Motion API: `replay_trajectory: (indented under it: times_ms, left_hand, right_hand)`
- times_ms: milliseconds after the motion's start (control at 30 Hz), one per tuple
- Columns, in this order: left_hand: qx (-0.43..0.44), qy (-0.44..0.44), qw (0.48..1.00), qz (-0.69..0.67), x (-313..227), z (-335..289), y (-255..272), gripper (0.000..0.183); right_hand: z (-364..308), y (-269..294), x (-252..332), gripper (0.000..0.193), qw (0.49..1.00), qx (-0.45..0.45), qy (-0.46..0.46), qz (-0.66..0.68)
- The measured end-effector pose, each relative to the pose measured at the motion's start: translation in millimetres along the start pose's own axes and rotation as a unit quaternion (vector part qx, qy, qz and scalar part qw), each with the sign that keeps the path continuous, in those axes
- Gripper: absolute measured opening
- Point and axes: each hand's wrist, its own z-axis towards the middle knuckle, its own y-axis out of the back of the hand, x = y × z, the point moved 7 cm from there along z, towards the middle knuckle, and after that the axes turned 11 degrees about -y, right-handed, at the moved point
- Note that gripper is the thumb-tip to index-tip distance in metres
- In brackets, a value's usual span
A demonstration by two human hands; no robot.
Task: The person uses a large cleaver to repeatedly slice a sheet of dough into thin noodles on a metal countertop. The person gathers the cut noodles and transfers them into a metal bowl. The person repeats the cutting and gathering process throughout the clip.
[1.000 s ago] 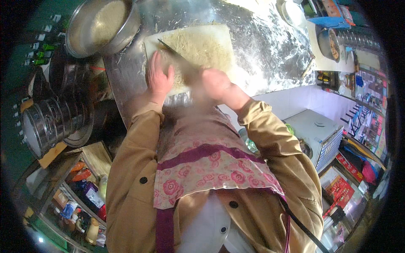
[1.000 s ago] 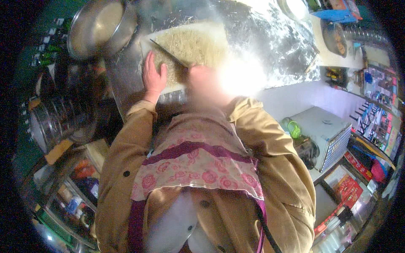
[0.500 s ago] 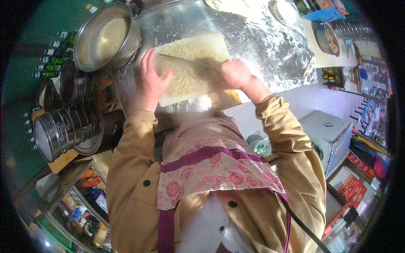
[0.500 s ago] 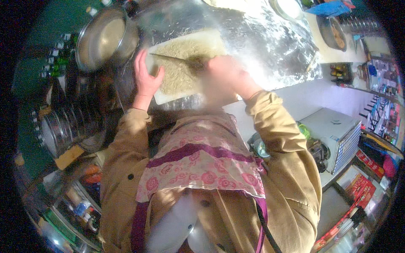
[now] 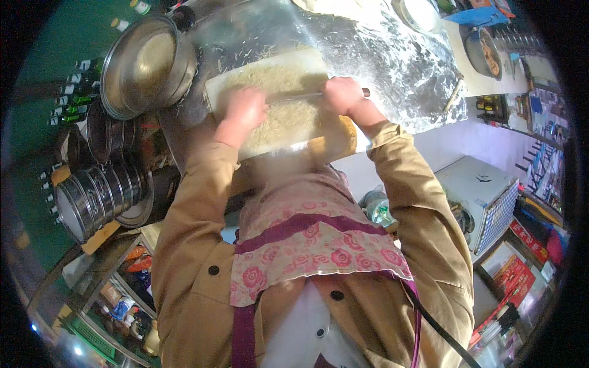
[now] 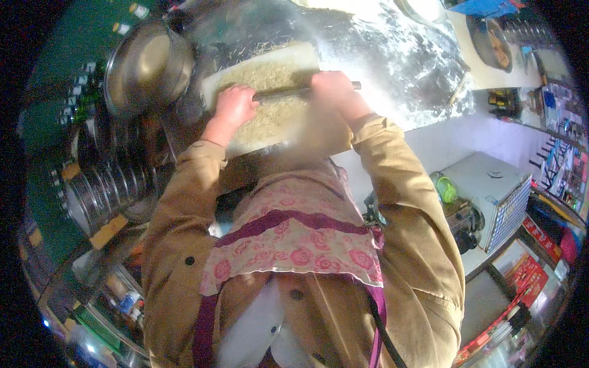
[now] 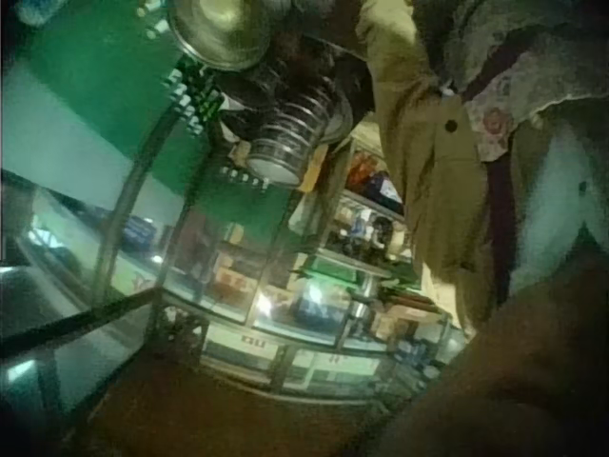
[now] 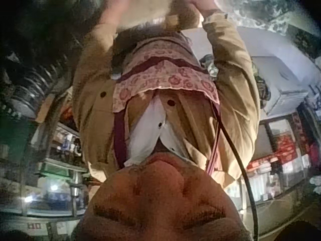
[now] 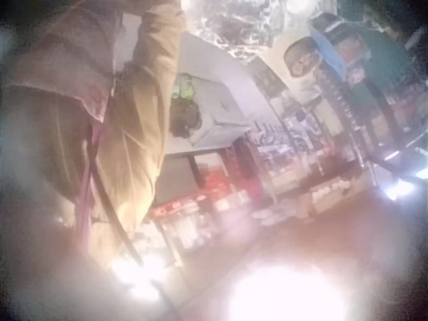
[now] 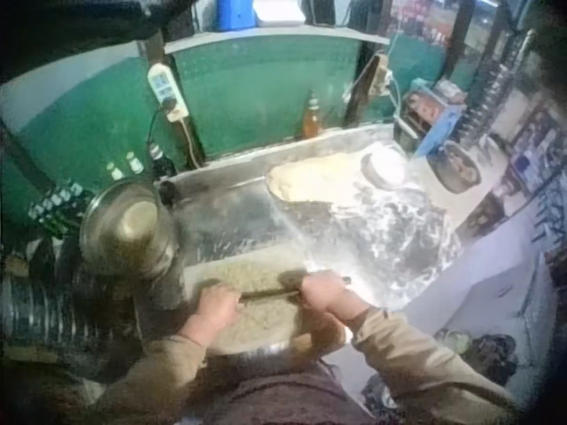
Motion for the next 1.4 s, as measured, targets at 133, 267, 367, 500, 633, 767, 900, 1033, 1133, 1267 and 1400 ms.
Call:
replay_trajectory:
  times_ms: [133,267,367,500,633,767,900,1033,1133,1267,1400]
  left_hand:
    - [0.04,0.04,0.998,-0.003,13.2,7.7,21.6,0.026]
    - [-0.032,0.053,0.998,-0.009,22.5,10.0,22.3,0.027]
    - [-0.041,0.055,0.998,-0.014,23.0,15.4,8.0,0.023]
    - [-0.038,0.057,0.998,-0.009,17.5,19.5,-1.1,0.014]
    - [0.027,0.09,0.996,-0.009,29.5,24.7,-1.3,0.007]
    - [-0.082,0.123,0.988,-0.033,35.2,14.8,32.5,0.012]
    - [-0.055,0.14,0.988,-0.032,43.6,23.7,11.6,0.022]
    - [-0.049,0.125,0.991,0.003,35.4,28.8,2.1,0.013]
    - [-0.101,0.134,0.986,-0.02,33.4,17.9,5.0,0.01]
    - [-0.073,0.119,0.989,-0.052,39.7,7.3,9.2,0.009]
    - [0.03,0.084,0.995,0.033,23.1,30.3,8.9,0.014]
  right_hand:
    - [5.6,38.9,5.2,0.022,0.997,-0.048,0.052,-0.029]
    - [22.0,75.8,17.1,0.021,0.997,-0.024,0.03,-0.063]
    - [43.9,56.3,14.2,0.019,0.996,-0.033,0.041,-0.078]
    - [49.3,27.5,-3.1,0.021,1.0,-0.02,0.017,-0.013]
    - [56.9,45.3,-3.1,0.02,0.999,-0.039,0.034,0.0]
    - [51.1,100.4,24.9,0.017,0.992,-0.087,0.083,-0.048]
    - [89.3,81.9,20.4,0.016,0.991,-0.072,0.082,-0.075]
    - [79.5,66.2,8.3,0.02,0.998,0.005,0.047,-0.029]
    - [81.0,65.4,17.9,0.022,0.996,0.016,0.039,-0.084]
    - [54.3,65.2,31.7,0.016,0.989,-0.071,0.069,-0.106]
    - [62.1,17.9,-7.6,0.016,0.998,-0.055,0.008,0.022]
